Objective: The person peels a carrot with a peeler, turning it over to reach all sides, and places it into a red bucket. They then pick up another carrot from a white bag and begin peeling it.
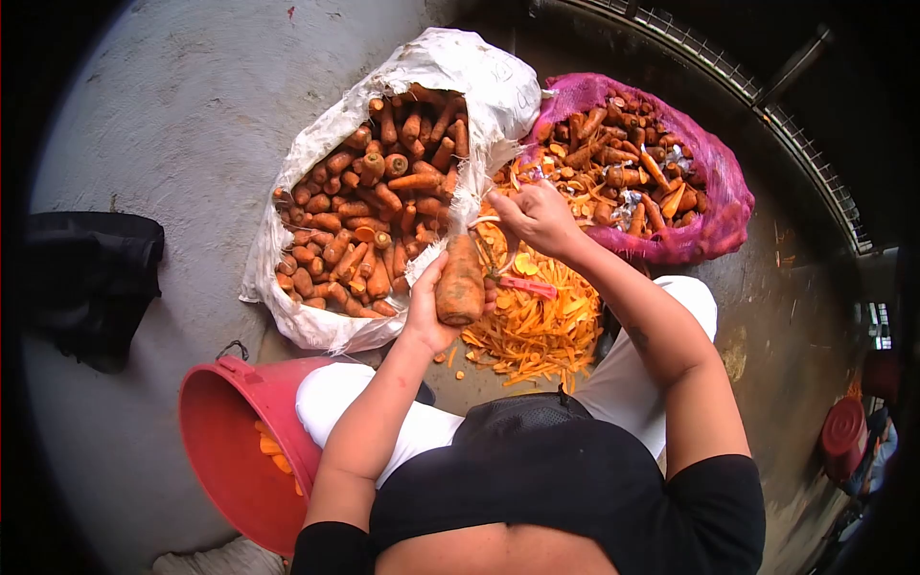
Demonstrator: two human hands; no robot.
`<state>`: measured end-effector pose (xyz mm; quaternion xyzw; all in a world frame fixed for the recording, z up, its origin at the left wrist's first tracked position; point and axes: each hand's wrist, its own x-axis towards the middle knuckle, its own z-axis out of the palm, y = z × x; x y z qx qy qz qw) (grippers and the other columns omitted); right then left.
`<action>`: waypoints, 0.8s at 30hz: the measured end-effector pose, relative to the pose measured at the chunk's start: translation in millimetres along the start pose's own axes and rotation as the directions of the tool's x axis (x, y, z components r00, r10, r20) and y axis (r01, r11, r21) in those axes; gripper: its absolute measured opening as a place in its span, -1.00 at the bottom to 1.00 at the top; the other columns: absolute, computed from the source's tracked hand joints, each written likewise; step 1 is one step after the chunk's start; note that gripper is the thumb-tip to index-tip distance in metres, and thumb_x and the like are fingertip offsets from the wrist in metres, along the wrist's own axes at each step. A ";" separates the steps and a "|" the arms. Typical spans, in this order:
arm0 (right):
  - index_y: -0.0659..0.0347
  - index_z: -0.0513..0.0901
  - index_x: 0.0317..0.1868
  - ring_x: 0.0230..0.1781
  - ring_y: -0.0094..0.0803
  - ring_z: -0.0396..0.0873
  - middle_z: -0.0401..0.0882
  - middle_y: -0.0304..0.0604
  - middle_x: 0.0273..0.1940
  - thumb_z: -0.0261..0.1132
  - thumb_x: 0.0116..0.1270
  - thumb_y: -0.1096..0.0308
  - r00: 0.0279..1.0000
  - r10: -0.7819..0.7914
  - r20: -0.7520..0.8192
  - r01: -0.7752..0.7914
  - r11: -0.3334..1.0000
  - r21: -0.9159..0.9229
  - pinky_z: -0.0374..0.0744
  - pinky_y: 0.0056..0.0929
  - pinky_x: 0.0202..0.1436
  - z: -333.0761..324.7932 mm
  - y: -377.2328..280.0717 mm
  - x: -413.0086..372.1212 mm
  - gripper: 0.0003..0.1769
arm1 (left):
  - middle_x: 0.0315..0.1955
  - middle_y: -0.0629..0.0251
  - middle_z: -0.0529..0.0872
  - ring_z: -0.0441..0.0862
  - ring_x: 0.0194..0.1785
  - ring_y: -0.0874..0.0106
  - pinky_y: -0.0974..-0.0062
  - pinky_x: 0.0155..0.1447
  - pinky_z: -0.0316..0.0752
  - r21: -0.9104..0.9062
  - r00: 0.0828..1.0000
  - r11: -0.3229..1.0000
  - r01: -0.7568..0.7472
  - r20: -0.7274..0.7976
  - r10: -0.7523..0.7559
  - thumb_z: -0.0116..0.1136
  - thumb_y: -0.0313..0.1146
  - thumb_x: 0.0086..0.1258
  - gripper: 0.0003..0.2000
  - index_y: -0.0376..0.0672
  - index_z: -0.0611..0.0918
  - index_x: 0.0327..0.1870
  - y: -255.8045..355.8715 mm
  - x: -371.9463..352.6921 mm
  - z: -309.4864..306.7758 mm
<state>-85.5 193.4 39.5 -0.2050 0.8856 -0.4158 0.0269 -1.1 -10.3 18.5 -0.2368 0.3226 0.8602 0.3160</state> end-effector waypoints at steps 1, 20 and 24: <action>0.07 0.57 -0.77 -0.62 -0.37 0.39 0.53 -0.38 -0.72 0.02 0.47 -0.01 0.999 -0.042 0.013 0.043 0.997 -0.058 0.38 -0.36 -0.12 2.7 2.4 3.2 -0.36 | -0.18 0.00 0.63 0.66 -0.15 0.16 0.20 -0.05 0.63 -0.015 1.000 1.000 0.016 0.003 -0.016 -0.10 0.11 0.44 -0.42 -0.34 0.49 0.06 -1.0 -0.7 -0.4; 0.02 0.43 -0.84 -0.67 -0.38 0.33 0.42 -0.35 -0.77 0.29 0.09 0.28 0.850 -0.527 -0.018 0.512 0.833 -0.212 0.28 -0.37 -0.42 28.6 -17.2 -19.2 -0.62 | -0.17 0.29 0.67 0.67 -0.13 0.36 0.29 -0.09 0.63 0.036 0.986 0.995 0.088 -0.146 -0.082 -0.22 0.00 0.53 -0.60 -0.12 0.52 0.04 -17.4 10.9 9.6; 0.01 0.44 -0.83 -0.67 -0.36 0.34 0.40 -0.34 -0.77 0.28 0.10 0.27 0.858 -0.514 0.006 0.505 0.842 -0.192 0.25 -0.35 -0.43 31.7 -13.4 -20.5 -0.63 | -0.20 0.25 0.67 0.68 -0.17 0.35 0.27 -0.09 0.63 0.053 0.995 0.995 0.084 -0.060 -0.081 -0.22 -0.03 0.53 -0.62 -0.15 0.51 0.01 -22.8 16.2 -4.1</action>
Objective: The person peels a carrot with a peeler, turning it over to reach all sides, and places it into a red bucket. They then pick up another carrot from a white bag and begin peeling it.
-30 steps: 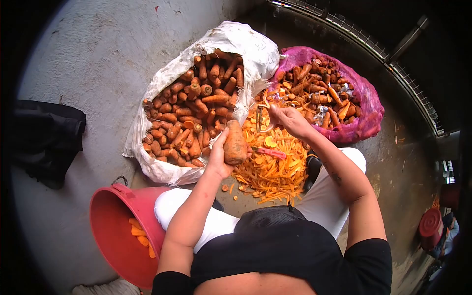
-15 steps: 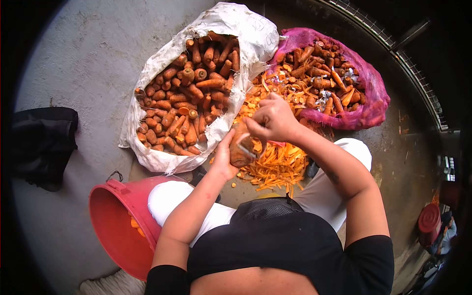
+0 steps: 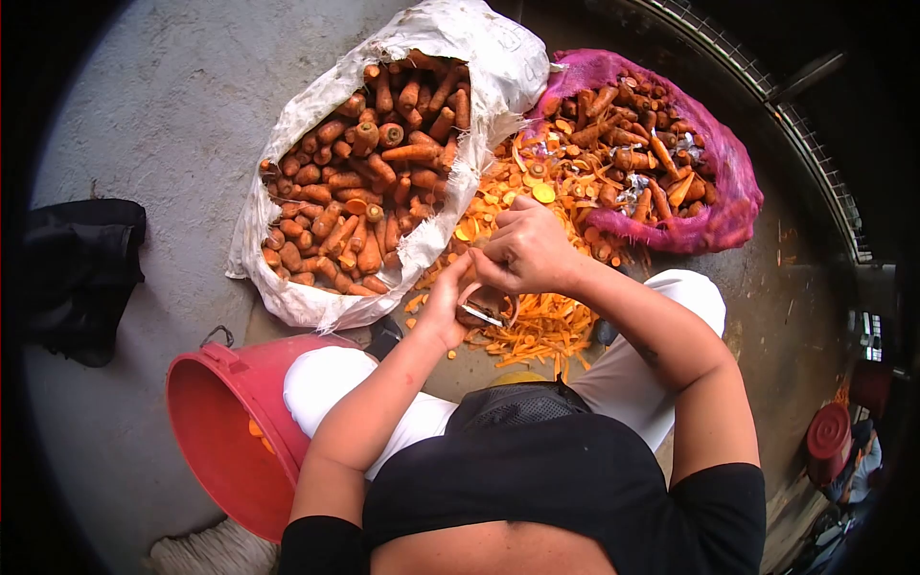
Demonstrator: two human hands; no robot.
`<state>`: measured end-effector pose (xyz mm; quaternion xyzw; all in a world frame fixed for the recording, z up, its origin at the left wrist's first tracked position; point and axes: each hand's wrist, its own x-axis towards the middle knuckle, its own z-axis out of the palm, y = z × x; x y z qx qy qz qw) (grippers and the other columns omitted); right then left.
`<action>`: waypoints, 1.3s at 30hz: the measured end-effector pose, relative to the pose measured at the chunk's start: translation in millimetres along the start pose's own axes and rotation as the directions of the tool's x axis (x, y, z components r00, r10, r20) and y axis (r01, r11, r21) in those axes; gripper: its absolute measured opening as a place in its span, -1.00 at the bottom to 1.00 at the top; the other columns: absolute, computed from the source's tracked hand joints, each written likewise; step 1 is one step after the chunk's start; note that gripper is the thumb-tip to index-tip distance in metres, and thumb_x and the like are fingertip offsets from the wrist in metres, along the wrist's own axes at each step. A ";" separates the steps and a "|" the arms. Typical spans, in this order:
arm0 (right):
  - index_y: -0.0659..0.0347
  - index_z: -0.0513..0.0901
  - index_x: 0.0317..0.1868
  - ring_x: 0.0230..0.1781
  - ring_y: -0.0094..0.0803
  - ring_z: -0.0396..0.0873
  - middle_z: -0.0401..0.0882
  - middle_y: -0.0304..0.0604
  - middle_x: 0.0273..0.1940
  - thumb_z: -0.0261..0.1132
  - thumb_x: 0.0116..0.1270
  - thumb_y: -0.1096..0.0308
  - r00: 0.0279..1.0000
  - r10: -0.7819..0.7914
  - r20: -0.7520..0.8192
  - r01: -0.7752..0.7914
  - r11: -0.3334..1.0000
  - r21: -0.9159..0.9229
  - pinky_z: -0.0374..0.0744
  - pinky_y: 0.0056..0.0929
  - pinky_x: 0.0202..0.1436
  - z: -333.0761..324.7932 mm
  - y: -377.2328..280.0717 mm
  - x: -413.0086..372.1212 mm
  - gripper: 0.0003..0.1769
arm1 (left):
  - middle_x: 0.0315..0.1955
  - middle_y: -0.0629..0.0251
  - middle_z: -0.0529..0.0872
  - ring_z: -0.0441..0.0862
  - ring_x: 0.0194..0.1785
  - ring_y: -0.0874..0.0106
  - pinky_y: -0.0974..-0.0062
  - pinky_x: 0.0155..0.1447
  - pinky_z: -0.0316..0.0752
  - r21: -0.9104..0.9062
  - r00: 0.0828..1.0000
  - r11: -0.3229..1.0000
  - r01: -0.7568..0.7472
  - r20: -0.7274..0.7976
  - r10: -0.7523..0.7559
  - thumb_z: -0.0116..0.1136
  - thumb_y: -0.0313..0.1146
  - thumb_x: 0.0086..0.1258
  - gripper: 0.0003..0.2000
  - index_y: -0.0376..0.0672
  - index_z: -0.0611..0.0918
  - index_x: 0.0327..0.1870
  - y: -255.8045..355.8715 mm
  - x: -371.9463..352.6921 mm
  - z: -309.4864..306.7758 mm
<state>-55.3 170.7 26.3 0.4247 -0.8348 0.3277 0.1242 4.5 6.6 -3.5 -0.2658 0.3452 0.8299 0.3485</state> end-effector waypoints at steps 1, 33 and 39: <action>0.01 0.44 -0.83 -0.67 -0.36 0.34 0.40 -0.34 -0.77 0.27 0.10 0.27 1.000 -0.004 0.002 0.004 1.000 0.017 0.25 -0.34 -0.44 0.7 0.7 -1.0 -0.63 | -0.21 0.24 0.67 0.69 -0.18 0.34 0.27 -0.09 0.63 0.001 1.000 1.000 -0.004 -0.011 0.004 -0.22 -0.04 0.53 -0.62 -0.16 0.51 0.01 -1.8 0.4 -0.1; 0.08 0.60 -0.71 -0.69 -0.22 0.50 0.48 -0.12 -0.73 0.09 0.20 0.08 0.828 0.551 0.107 -0.458 0.773 -0.439 0.52 -0.21 -0.21 3.9 122.8 -28.7 -0.59 | -0.31 0.07 0.66 0.68 -0.41 0.22 0.33 -0.38 0.64 0.146 0.981 0.988 -0.042 0.194 0.013 -0.24 -0.02 0.51 -0.54 -0.20 0.41 0.18 18.7 -54.3 2.4; 0.17 0.61 -0.73 -0.67 -0.13 0.54 0.51 -0.05 -0.74 0.11 0.21 0.10 0.869 0.486 -0.091 -0.488 0.813 -0.319 0.53 -0.24 -0.26 -15.2 91.4 1.8 -0.55 | -0.20 0.09 0.62 0.67 -0.27 0.17 0.15 -0.21 0.65 0.101 0.993 0.988 -0.115 -0.019 0.118 -0.16 0.06 0.49 -0.52 -0.16 0.44 0.17 25.6 -33.4 -11.6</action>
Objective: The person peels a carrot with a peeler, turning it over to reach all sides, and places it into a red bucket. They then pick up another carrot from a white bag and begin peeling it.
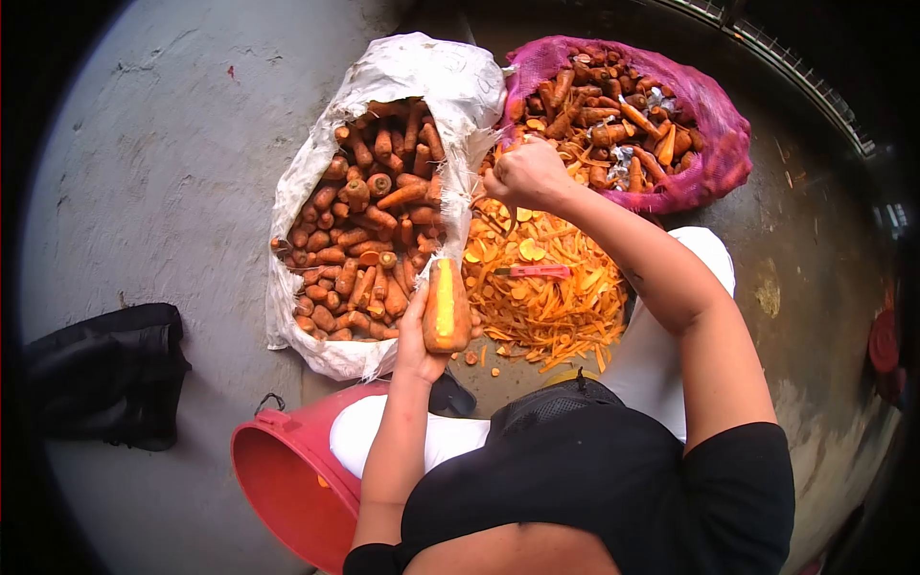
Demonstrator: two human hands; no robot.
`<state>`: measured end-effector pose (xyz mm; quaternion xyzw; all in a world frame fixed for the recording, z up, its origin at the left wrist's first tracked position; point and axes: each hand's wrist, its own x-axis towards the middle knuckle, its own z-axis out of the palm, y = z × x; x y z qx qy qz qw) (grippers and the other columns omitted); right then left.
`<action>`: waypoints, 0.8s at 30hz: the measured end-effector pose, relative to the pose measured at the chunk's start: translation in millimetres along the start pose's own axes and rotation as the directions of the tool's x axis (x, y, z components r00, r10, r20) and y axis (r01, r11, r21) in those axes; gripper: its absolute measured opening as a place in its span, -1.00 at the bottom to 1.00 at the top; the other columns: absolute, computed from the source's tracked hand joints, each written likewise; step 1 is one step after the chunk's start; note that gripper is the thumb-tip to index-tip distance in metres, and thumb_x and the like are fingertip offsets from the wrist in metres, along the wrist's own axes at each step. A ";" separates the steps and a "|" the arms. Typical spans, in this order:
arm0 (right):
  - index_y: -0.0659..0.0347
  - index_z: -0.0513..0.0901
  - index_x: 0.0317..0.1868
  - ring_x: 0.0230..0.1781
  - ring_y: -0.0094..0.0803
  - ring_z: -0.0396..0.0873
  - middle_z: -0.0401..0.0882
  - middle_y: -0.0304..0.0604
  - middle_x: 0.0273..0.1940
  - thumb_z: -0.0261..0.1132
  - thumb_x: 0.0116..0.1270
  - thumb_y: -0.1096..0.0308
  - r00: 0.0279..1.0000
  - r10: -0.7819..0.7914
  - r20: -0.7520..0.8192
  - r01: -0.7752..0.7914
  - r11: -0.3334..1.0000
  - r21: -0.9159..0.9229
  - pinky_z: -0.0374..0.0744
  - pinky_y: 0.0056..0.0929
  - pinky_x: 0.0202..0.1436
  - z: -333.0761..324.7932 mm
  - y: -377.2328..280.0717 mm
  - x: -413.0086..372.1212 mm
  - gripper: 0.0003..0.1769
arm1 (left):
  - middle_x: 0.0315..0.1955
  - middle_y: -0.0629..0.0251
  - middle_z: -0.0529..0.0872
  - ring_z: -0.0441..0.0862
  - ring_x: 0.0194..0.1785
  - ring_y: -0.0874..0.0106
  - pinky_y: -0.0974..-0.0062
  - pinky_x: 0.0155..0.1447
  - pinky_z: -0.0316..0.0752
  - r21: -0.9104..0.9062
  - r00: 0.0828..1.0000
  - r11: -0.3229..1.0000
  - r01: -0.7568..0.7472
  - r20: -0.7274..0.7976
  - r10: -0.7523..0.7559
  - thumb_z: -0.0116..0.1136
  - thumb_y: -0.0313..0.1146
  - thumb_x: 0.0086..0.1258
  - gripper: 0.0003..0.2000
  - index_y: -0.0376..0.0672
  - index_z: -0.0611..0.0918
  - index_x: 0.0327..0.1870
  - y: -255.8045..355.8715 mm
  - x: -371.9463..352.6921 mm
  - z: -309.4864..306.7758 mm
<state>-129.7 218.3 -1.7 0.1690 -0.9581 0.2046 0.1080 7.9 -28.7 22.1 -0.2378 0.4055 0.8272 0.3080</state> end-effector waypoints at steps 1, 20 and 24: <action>0.14 0.61 -0.75 -0.71 -0.14 0.51 0.48 -0.09 -0.77 0.12 0.22 0.11 1.000 -0.014 0.001 0.013 0.998 0.068 0.51 -0.26 -0.27 -5.6 -10.0 1.2 -0.55 | -0.18 0.08 0.62 0.67 -0.26 0.16 0.14 -0.19 0.66 -0.036 0.999 0.999 0.004 -0.032 -0.006 -0.18 0.04 0.49 -0.52 -0.16 0.43 0.18 -0.5 5.2 -0.2; 0.08 0.54 -0.85 -0.72 -0.15 0.42 0.41 -0.15 -0.80 0.23 0.08 0.16 0.905 -0.396 -0.157 0.426 0.839 0.339 0.38 -0.24 -0.50 6.0 -79.1 -39.6 -0.61 | -0.18 0.23 0.66 0.66 -0.15 0.34 0.27 -0.15 0.62 -0.136 0.993 0.985 0.108 -0.023 -0.112 -0.17 -0.01 0.50 -0.60 -0.16 0.53 0.02 -16.1 21.2 17.9; 0.04 0.54 -0.83 -0.70 -0.21 0.42 0.40 -0.23 -0.80 0.24 0.11 0.19 0.915 -0.375 -0.151 0.404 0.841 0.360 0.38 -0.25 -0.48 15.6 -79.5 -41.9 -0.63 | -0.18 0.24 0.66 0.66 -0.15 0.34 0.25 -0.13 0.63 -0.130 0.996 0.990 0.058 -0.065 -0.067 -0.20 -0.02 0.53 -0.60 -0.16 0.52 0.02 -15.7 16.6 21.7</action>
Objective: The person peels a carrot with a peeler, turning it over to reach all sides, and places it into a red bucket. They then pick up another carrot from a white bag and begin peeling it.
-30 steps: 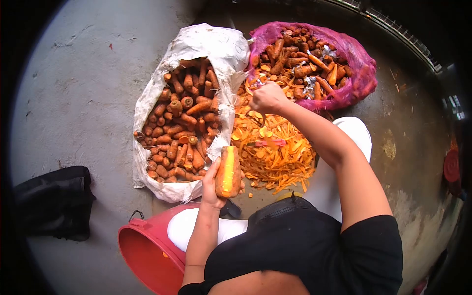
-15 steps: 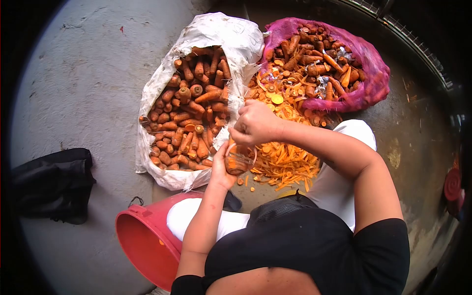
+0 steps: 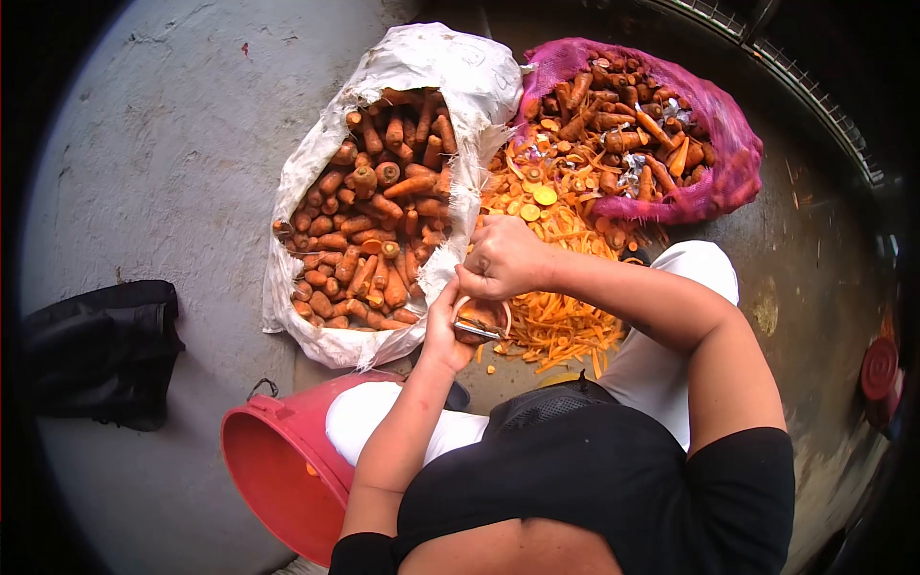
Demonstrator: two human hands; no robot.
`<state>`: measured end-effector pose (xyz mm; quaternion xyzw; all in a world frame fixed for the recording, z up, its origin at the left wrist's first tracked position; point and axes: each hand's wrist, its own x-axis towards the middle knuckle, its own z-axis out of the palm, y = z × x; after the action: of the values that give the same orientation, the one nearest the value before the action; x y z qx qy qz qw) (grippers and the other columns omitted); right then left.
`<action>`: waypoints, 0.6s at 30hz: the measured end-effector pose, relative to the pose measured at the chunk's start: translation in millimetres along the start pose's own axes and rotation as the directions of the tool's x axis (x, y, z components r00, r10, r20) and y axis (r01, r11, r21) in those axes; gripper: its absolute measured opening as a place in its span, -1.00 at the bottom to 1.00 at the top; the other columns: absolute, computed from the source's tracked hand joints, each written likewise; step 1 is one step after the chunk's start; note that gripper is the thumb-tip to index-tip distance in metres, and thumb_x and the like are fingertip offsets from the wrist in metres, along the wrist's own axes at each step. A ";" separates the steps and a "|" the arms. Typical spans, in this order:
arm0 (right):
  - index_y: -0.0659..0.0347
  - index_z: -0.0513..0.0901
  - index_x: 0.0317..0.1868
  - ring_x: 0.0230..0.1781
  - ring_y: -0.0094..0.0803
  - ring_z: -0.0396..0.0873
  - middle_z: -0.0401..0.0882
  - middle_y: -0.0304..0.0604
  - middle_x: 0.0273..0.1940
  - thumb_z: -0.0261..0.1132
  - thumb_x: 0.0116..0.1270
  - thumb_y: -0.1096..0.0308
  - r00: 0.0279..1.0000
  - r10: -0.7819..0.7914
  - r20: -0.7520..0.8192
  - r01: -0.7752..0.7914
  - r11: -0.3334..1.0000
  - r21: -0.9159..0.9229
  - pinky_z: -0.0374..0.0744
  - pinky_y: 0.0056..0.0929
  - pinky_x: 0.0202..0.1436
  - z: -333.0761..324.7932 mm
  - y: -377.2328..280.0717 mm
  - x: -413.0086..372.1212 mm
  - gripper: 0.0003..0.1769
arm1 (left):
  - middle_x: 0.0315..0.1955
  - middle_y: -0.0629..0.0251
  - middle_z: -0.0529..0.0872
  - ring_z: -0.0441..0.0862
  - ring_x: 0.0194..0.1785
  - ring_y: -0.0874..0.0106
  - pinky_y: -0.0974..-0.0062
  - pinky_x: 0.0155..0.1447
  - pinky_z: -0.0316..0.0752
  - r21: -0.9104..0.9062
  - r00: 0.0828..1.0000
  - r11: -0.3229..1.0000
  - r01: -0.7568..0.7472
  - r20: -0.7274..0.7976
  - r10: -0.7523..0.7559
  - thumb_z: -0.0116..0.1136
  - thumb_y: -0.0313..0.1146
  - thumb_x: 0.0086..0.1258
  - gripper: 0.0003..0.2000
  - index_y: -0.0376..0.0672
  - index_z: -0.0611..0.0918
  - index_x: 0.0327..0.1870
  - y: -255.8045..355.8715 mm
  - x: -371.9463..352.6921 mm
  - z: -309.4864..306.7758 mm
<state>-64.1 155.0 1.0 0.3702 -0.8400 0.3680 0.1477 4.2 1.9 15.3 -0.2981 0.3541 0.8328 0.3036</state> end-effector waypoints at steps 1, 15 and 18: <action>0.04 0.54 -0.83 -0.69 -0.20 0.42 0.40 -0.22 -0.79 0.24 0.11 0.19 1.000 0.012 -0.004 -0.011 1.000 0.019 0.39 -0.24 -0.47 2.7 0.3 -0.2 -0.62 | -0.18 0.24 0.66 0.66 -0.15 0.34 0.26 -0.14 0.63 0.012 1.000 1.000 -0.010 0.026 0.010 -0.22 -0.03 0.53 -0.60 -0.16 0.52 0.02 0.9 -1.3 -0.3; 0.07 0.65 -0.70 -0.71 -0.34 0.52 0.50 -0.19 -0.76 0.05 0.26 0.03 0.838 0.546 -0.017 -0.493 0.743 -0.453 0.53 -0.24 -0.31 -44.7 102.9 5.9 -0.51 | -0.27 0.02 0.65 0.68 -0.37 0.20 0.27 -0.37 0.64 0.163 0.974 0.987 -0.009 0.225 -0.028 -0.26 0.01 0.51 -0.51 -0.20 0.43 0.20 9.5 -27.9 -11.3; 0.15 0.67 -0.68 -0.72 -0.29 0.54 0.51 -0.13 -0.75 0.07 0.24 0.02 0.743 0.656 0.135 -0.590 0.737 -0.330 0.54 -0.29 -0.48 -51.6 64.3 27.2 -0.50 | -0.20 0.08 0.65 0.68 -0.26 0.20 0.23 -0.31 0.66 0.130 0.988 0.991 -0.035 0.153 0.015 -0.24 0.02 0.51 -0.51 -0.19 0.43 0.20 13.7 -17.6 -16.3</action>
<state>-130.9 207.8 17.8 0.0839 -0.9682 0.2321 -0.0404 10.2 -23.6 24.2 -0.2085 0.3882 0.8314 0.3385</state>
